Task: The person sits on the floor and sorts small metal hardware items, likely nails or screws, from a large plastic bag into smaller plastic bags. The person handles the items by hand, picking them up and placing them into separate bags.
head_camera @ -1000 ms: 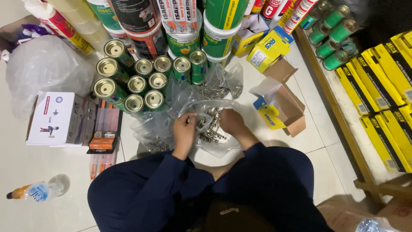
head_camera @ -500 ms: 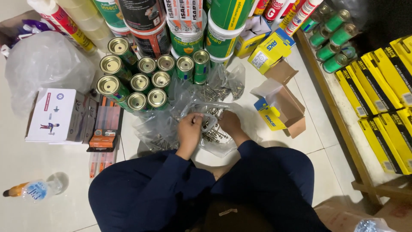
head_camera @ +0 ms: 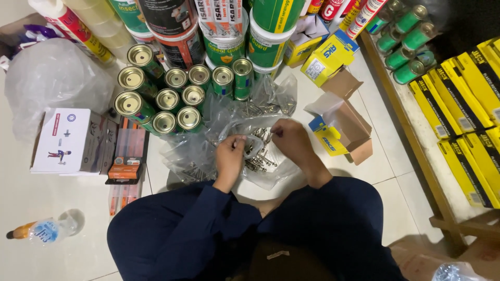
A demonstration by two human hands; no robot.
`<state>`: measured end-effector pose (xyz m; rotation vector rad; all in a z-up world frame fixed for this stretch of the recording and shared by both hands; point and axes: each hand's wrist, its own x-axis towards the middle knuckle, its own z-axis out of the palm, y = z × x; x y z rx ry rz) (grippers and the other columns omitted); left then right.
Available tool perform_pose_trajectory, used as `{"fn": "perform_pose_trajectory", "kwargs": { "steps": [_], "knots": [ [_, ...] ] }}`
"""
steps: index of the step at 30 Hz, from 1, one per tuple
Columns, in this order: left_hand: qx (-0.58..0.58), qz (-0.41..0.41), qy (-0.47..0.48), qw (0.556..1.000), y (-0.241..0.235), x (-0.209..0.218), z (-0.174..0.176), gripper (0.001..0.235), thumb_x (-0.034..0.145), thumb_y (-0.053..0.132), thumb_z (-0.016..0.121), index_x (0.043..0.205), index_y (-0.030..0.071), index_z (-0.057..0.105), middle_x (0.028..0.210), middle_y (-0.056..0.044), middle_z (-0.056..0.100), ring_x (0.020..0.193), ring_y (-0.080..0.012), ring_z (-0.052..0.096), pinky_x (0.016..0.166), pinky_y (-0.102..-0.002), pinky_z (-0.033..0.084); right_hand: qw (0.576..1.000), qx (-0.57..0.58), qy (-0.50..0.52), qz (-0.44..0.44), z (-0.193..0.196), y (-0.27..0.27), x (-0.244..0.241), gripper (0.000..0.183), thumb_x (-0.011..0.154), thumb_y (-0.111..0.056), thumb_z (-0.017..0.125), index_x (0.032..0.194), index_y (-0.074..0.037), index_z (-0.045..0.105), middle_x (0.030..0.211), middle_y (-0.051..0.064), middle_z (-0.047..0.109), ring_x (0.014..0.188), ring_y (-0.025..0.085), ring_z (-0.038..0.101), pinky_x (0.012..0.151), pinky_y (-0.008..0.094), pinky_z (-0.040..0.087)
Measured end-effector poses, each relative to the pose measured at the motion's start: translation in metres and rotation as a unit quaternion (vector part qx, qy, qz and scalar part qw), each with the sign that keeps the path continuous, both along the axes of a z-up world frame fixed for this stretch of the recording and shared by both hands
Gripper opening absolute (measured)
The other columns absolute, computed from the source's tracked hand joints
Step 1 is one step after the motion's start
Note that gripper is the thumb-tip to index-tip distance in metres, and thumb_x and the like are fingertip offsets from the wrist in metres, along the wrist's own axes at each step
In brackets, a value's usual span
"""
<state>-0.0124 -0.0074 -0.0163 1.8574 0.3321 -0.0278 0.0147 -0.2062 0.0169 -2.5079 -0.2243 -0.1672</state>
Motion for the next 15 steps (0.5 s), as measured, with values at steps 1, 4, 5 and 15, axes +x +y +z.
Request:
{"fn": "perform_pose_trajectory", "kwargs": {
  "steps": [1, 4, 5, 15],
  "knots": [
    [0.001, 0.0, 0.001, 1.0, 0.001, 0.001, -0.002, 0.023, 0.094, 0.022, 0.067, 0.103, 0.004, 0.079, 0.077, -0.014, 0.066, 0.076, -0.0268, 0.065, 0.067, -0.04, 0.053, 1.0, 0.001, 0.001, 0.0, 0.01, 0.0, 0.001, 0.015, 0.077, -0.005, 0.07, 0.09, -0.011, 0.073, 0.074, 0.01, 0.072, 0.08, 0.032, 0.072, 0.076, 0.045, 0.059],
    [0.01, -0.004, -0.012, 1.0, 0.001, 0.003, -0.008, 0.024, 0.094, 0.024, 0.069, 0.102, 0.004, 0.079, 0.076, -0.017, 0.065, 0.074, -0.0303, 0.066, 0.065, -0.042, 0.053, 0.995, 0.091, 0.028, 0.008, 0.036, 0.0, 0.002, 0.008, 0.081, -0.005, 0.076, 0.088, -0.008, 0.075, 0.071, 0.007, 0.07, 0.07, 0.021, 0.07, 0.067, 0.031, 0.058],
    [0.003, 0.0, -0.016, 1.0, 0.001, 0.004, -0.009, 0.024, 0.094, 0.023, 0.069, 0.101, 0.003, 0.079, 0.073, -0.014, 0.065, 0.072, -0.0268, 0.065, 0.064, -0.039, 0.052, 0.991, 0.127, 0.036, 0.019, 0.042, 0.001, 0.001, 0.011, 0.08, -0.005, 0.076, 0.09, -0.007, 0.075, 0.072, 0.009, 0.069, 0.07, 0.021, 0.069, 0.066, 0.031, 0.057],
    [0.007, 0.021, -0.032, 0.999, 0.004, 0.005, -0.01, 0.022, 0.095, 0.025, 0.069, 0.099, 0.006, 0.08, 0.069, -0.015, 0.064, 0.07, -0.0267, 0.064, 0.065, -0.04, 0.051, 0.976, 0.137, 0.163, 0.039, 0.028, 0.014, 0.005, 0.024, 0.085, -0.008, 0.064, 0.105, -0.008, 0.076, 0.079, 0.011, 0.076, 0.068, 0.018, 0.073, 0.069, 0.033, 0.059]
  ]
}}
